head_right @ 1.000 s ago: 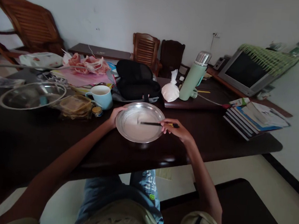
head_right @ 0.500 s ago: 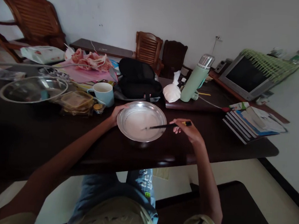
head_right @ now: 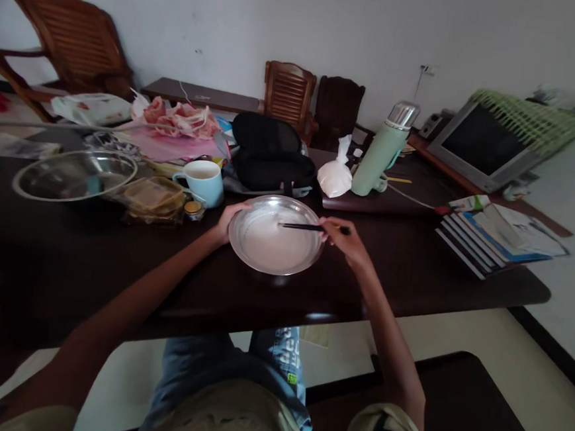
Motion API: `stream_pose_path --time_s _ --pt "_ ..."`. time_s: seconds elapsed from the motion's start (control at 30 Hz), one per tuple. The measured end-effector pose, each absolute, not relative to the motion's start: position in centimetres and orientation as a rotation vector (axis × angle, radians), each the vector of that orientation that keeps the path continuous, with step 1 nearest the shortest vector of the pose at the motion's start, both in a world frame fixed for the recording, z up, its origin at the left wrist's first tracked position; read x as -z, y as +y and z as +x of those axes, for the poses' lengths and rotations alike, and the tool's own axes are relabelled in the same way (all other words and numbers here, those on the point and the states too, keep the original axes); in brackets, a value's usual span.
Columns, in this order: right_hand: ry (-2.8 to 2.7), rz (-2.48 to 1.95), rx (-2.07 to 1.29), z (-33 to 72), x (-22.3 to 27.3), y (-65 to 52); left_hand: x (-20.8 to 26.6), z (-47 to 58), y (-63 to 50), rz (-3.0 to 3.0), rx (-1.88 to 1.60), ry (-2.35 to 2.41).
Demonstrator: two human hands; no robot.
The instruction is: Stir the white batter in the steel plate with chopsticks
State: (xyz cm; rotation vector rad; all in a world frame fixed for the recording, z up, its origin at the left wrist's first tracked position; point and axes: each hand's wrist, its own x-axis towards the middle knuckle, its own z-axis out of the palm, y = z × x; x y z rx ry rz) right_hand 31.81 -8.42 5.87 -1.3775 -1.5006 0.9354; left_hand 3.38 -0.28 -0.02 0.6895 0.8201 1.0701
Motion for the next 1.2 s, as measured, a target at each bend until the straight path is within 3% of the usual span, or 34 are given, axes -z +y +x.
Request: stream_pose_path --time_s 0.1,0.3,0.47,0.63,0.8,1.0,1.2 --pt "-1.604 -1.361 -1.13 32.2 -5.6 -9.2 0.1 3.4 -0.2 0.695 -1.084 0.818" --pt "-1.309 -1.397 -0.96 32.1 -5.3 -8.4 0.1 3.3 -0.1 0.713 -1.085 0.787" --pt "-1.608 -1.344 -1.154 31.7 -5.6 -9.1 0.0 3.3 -0.2 0.741 -1.101 0.804" --pt "-1.332 -1.447 -0.791 32.4 -5.6 -8.4 0.1 3.2 -0.1 0.722 -1.062 0.812" --pt "-1.515 -1.369 -1.048 32.5 -5.0 -8.5 0.2 3.1 0.0 0.729 -1.085 0.853" --pt "-1.282 -1.396 -0.801 32.8 -4.8 -8.0 0.2 3.2 -0.1 0.735 -1.073 0.838" --pt "-1.49 -1.375 -1.054 32.8 -4.3 -9.2 0.0 3.2 -0.2 0.713 -1.08 0.862"
